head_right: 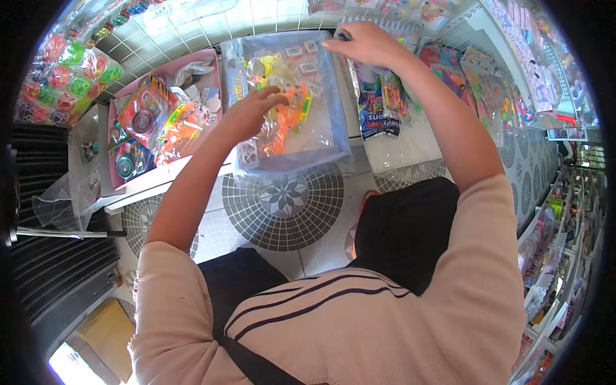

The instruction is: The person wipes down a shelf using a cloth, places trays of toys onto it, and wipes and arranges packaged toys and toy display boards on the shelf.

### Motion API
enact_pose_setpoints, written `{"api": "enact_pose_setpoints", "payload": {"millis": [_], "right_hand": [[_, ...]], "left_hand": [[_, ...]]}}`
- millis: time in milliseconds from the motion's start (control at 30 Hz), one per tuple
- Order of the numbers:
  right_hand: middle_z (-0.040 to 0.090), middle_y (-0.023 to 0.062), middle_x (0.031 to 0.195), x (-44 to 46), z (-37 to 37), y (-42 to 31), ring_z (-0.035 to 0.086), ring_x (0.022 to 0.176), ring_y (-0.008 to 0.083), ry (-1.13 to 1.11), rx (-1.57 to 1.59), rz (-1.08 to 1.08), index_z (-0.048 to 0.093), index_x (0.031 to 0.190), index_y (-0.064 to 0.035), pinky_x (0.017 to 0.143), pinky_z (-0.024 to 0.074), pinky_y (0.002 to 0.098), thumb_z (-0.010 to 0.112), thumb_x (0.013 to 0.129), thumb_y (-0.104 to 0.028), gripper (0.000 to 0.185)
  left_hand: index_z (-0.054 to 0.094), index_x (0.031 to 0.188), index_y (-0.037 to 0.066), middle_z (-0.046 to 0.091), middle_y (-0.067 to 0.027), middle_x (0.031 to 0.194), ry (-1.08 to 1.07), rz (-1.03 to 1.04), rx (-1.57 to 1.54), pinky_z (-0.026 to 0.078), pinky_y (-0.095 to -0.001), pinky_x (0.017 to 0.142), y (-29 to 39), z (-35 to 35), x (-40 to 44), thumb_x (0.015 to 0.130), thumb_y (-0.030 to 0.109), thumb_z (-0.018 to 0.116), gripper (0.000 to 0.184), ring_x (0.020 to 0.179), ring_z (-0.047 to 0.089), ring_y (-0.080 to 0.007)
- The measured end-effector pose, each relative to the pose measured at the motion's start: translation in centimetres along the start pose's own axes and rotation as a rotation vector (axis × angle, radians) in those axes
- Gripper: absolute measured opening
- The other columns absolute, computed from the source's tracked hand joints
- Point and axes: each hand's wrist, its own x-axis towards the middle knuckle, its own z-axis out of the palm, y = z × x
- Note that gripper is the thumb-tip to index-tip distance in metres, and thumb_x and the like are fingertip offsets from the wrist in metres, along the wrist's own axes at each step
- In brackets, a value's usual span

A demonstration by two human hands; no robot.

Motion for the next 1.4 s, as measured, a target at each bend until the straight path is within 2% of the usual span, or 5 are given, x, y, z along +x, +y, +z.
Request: {"api": "enact_pose_setpoints", "payload": {"millis": [300, 567, 967, 1333, 1400], "right_hand": [[0.064, 0.0102, 0.092, 0.5, 5.7, 4.2, 0.058, 0.084, 0.0164, 0.179, 0.379, 0.109, 0.062, 0.103, -0.0002, 0.08, 0.044, 0.0283, 0.062, 0.079, -0.047, 0.052], [0.057, 0.0037, 0.066, 1.0, 3.7, 3.5, 0.051, 0.051, 0.0126, -0.107, 0.793, 0.303, 0.06, 0.079, -0.0027, 0.045, 0.041, 0.029, 0.064, 0.083, -0.029, 0.027], [0.062, 0.0082, 0.085, 1.2, 5.0, 6.0, 0.058, 0.073, 0.0139, -0.035, 0.795, 0.254, 0.061, 0.095, -0.0014, 0.063, 0.0472, 0.0272, 0.065, 0.083, -0.024, 0.025], [0.061, 0.0221, 0.098, -6.1, 22.9, -2.6, 0.061, 0.086, 0.0366, -0.357, 0.175, -0.554, 0.059, 0.082, 0.0014, 0.067, 0.0492, 0.0471, 0.049, 0.08, -0.016, 0.02], [0.056, 0.018, 0.108, -11.0, 24.6, -6.5, 0.057, 0.098, 0.0324, 0.079, 0.001, -0.687, 0.054, 0.089, -0.001, 0.073, 0.0477, 0.05, 0.05, 0.079, -0.017, 0.019]], "left_hand": [[0.062, 0.102, 0.004, 0.062, -0.0109, 0.1, 0.055, -0.328, -0.208, 0.05, -0.0303, 0.072, -5.3, -1.9, -2.1, 0.071, -0.01, 0.047, 0.038, 0.078, 0.063, -0.0202], [0.059, 0.112, 0.007, 0.059, -0.0142, 0.112, -0.019, -0.252, -0.237, 0.045, -0.0354, 0.087, 2.1, 0.9, 0.8, 0.083, 0.034, 0.062, 0.039, 0.099, 0.059, -0.0268], [0.061, 0.103, 0.001, 0.065, -0.0079, 0.078, 0.348, -0.467, -0.628, 0.049, -0.0255, 0.062, -2.2, -2.4, 1.5, 0.077, 0.009, 0.056, 0.028, 0.071, 0.062, -0.0111], [0.04, 0.128, -0.003, 0.054, -0.0224, 0.12, 0.158, -0.678, -0.48, 0.041, -0.0362, 0.093, -5.5, -1.3, -0.4, 0.078, 0.041, 0.066, 0.072, 0.112, 0.053, -0.0303], [0.039, 0.128, -0.004, 0.053, -0.0227, 0.12, 0.051, -0.661, -0.445, 0.041, -0.0363, 0.093, -5.2, -1.9, -0.7, 0.077, 0.043, 0.066, 0.074, 0.112, 0.052, -0.0312]]}}
